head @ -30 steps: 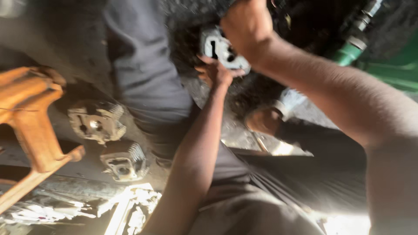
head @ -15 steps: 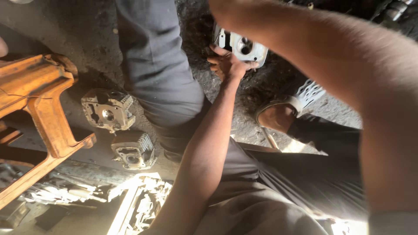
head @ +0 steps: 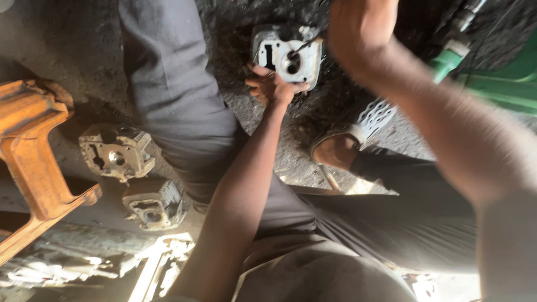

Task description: The person uses a tool to clean or scrape the internal surfaces of a metallic engine cylinder head while sitting on the floor, occasionally shifting the part to reach different areas.

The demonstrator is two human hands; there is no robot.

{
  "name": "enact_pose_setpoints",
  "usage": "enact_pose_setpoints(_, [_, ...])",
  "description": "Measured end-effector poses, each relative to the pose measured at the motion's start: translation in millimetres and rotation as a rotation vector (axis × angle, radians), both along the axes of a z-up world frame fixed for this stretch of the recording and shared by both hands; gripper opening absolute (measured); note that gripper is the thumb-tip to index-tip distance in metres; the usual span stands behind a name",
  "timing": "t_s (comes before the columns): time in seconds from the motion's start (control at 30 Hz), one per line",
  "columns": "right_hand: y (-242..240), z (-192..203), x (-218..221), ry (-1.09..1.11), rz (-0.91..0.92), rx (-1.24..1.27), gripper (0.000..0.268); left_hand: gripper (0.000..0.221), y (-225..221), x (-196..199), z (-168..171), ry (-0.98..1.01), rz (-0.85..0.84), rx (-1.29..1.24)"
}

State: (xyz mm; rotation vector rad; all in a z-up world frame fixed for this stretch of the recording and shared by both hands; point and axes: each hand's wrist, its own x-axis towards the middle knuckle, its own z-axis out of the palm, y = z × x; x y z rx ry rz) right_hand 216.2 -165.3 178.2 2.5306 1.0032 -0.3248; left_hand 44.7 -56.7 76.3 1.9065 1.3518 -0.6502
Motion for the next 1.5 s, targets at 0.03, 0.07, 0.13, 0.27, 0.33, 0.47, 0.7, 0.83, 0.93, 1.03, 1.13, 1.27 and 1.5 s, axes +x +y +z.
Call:
enact_pose_setpoints(0.03, [-9.4,-3.3,-1.9,-0.021,-0.018,0.013,0.065,0.172,0.8,-0.4,-1.4,0.016,0.001,-0.003])
enact_pose_setpoints(0.07, [-19.7,-6.1,0.0,-0.019,-0.073,0.077,0.066,0.172,0.3,0.0,-3.1,0.023,0.008,-0.002])
enact_pose_setpoints(0.13, [-37.7,-12.9,2.0,0.031,-0.214,0.282,0.09,0.17,-1.0,-0.9,-6.5,0.039,0.016,0.002])
enact_pose_setpoints(0.27, [-54.4,-33.3,10.0,0.192,-0.426,0.104,0.104,0.173,4.7,3.0,-19.4,0.076,0.031,-0.015])
enact_pose_setpoints(0.33, [-62.0,-36.4,7.1,0.224,-0.427,0.137,0.089,0.174,0.6,-4.5,-23.9,0.069,0.055,-0.023])
enact_pose_setpoints(0.47, [-46.2,-18.2,-2.1,0.245,-0.483,0.039,0.091,0.177,5.1,-0.6,-21.5,-0.043,-0.036,0.0])
enact_pose_setpoints(0.7, [10.1,13.8,-17.7,0.159,-0.233,0.089,0.027,0.172,4.9,-9.8,-20.3,0.029,0.012,-0.029])
enact_pose_setpoints(0.83, [15.5,34.0,11.8,0.388,-0.308,0.099,0.045,0.174,7.6,-4.7,-17.5,0.06,-0.027,-0.031])
enact_pose_setpoints(0.93, [15.6,38.9,-9.7,0.164,-0.159,0.021,0.056,0.173,5.6,-5.5,-19.6,0.023,-0.01,-0.054])
enact_pose_setpoints(1.03, [8.9,38.0,-22.8,0.111,-0.178,0.057,0.067,0.173,5.7,-9.3,-21.4,0.028,-0.027,-0.021])
enact_pose_setpoints(1.13, [-8.8,29.7,-0.8,0.199,-0.344,0.135,0.078,0.171,7.4,-4.0,-23.3,-0.087,-0.303,0.079])
enact_pose_setpoints(1.27, [-34.4,2.4,-18.1,0.16,-0.419,0.016,0.08,0.169,6.4,-10.1,-26.9,0.052,-0.082,-0.049])
enact_pose_setpoints(1.5, [-62.4,-16.7,-43.9,0.139,-0.669,0.218,0.085,0.169,12.9,-6.8,-30.4,-0.066,-0.271,0.057])
